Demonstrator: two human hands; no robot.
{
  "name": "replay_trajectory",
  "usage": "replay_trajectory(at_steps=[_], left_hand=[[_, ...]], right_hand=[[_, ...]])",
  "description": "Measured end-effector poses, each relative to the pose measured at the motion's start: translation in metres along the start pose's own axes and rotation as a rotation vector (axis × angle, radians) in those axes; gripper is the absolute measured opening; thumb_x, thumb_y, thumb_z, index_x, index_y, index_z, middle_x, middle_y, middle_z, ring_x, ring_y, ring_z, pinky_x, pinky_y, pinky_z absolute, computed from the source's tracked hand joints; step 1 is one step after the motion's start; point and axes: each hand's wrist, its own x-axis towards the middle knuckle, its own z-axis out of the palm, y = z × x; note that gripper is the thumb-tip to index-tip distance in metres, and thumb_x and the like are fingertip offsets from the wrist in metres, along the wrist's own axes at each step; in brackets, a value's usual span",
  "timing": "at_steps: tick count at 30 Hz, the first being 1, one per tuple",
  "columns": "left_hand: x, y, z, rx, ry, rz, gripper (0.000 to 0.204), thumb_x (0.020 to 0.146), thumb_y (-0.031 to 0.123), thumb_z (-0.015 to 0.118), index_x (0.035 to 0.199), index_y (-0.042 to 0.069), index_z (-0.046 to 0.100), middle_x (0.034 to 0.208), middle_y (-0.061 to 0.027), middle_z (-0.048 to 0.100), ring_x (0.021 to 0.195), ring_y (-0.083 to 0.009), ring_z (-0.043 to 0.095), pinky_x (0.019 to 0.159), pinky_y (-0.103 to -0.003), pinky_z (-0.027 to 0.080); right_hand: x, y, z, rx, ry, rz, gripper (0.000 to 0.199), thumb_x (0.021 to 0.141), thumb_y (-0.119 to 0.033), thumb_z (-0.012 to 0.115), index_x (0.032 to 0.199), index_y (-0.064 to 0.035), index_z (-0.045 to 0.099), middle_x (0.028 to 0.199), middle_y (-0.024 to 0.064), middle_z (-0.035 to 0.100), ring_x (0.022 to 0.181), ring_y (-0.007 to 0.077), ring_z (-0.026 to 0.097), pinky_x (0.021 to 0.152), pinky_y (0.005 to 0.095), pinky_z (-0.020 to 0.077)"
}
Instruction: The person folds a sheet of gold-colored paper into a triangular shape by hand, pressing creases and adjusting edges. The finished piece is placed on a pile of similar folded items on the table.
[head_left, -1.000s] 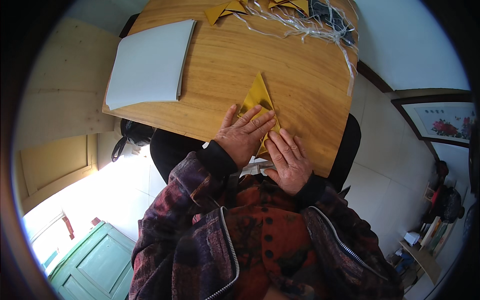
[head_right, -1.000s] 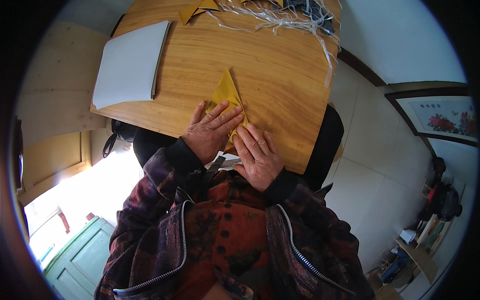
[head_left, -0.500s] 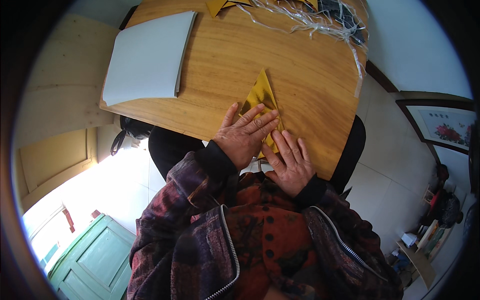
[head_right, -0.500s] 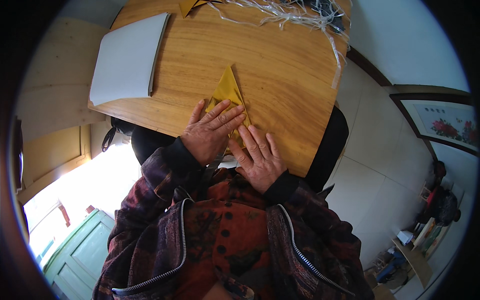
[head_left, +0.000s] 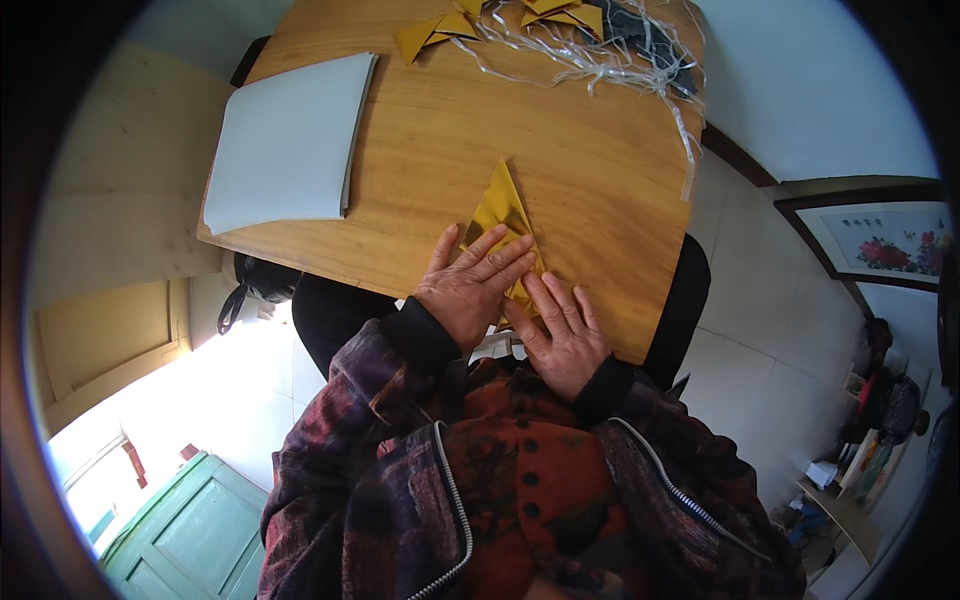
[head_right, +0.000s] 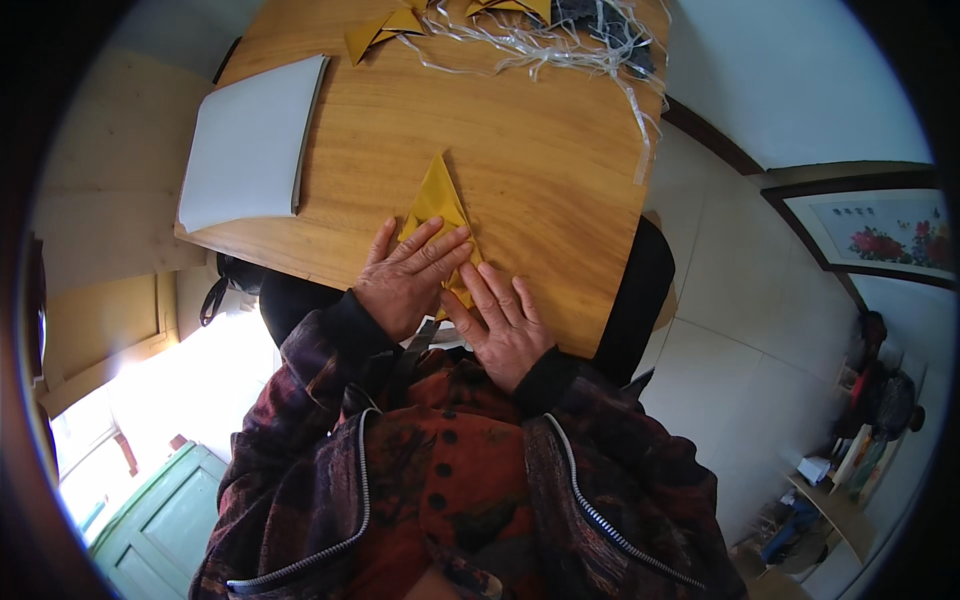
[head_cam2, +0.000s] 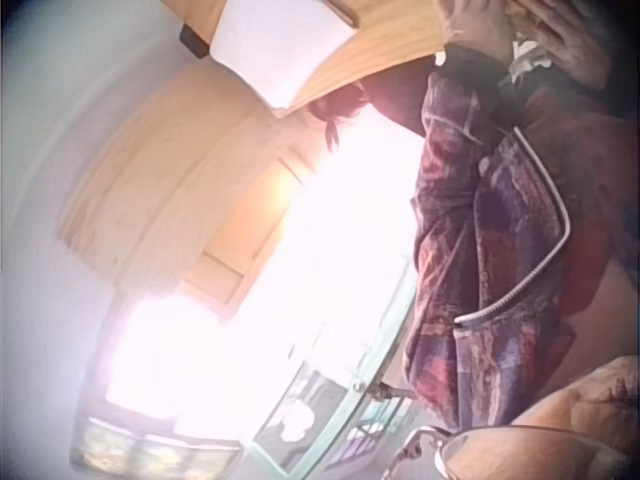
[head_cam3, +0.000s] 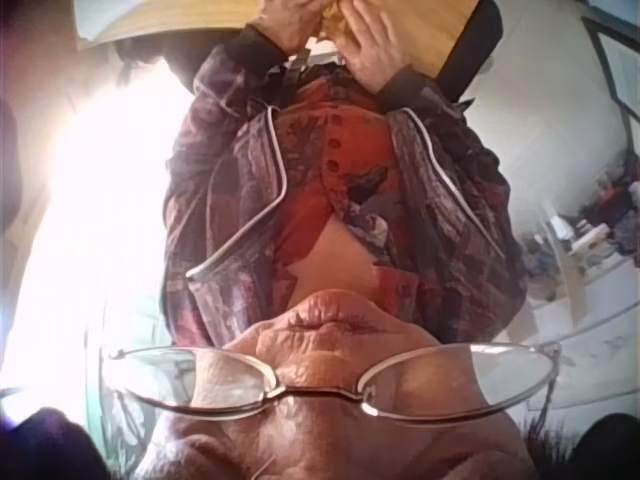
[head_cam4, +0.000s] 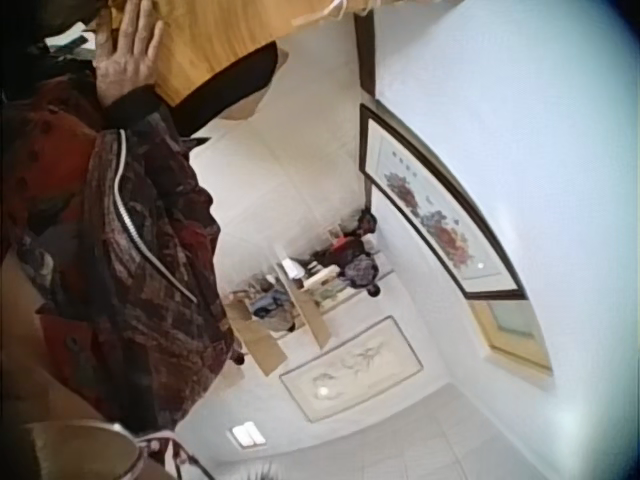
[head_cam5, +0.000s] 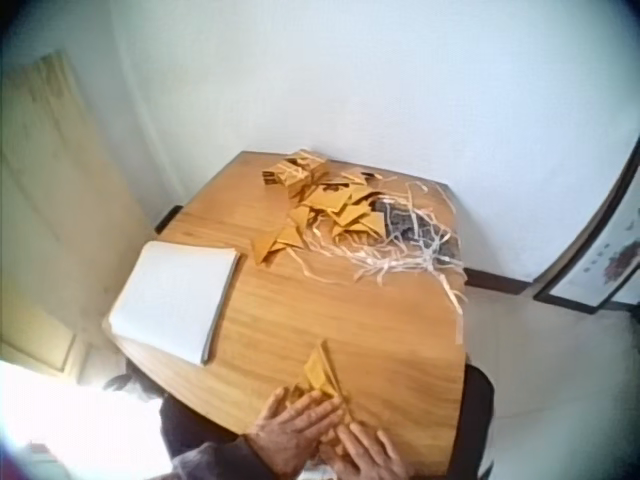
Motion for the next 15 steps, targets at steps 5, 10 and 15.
replay_trajectory(at_steps=[5,10,15], left_hand=[[0.001,-0.001,-0.001,0.010,-0.030,0.011,0.075,0.079,0.024,0.069,0.147,0.018,0.039,0.155,0.0022,0.034,0.145,-0.0208,0.028,0.116,-0.055,0.014],[0.002,-0.004,0.001,0.064,-0.078,0.002,0.067,0.086,0.023,0.061,0.148,0.019,0.037,0.156,0.0032,0.032,0.146,-0.0200,0.025,0.115,-0.057,0.012],[0.003,-0.007,0.007,0.132,-0.020,0.028,0.062,0.089,0.019,0.057,0.148,0.019,0.037,0.155,0.0031,0.033,0.145,-0.0198,0.028,0.115,-0.055,0.017]], right_hand=[[0.000,0.000,-0.002,0.008,-0.036,0.004,0.054,0.084,-0.017,0.061,0.137,-0.0205,0.053,0.149,0.0115,0.039,0.138,0.0283,0.037,0.109,0.0503,0.0337],[-0.001,0.002,0.003,-0.016,-0.010,-0.011,0.056,0.082,-0.014,0.061,0.138,-0.0187,0.051,0.150,0.0104,0.038,0.139,0.0293,0.036,0.109,0.0524,0.0331],[-0.018,0.001,-0.005,0.030,0.109,0.025,0.054,0.077,-0.009,0.065,0.130,-0.0099,0.054,0.144,0.0100,0.044,0.136,0.0308,0.038,0.107,0.0480,0.0358]])
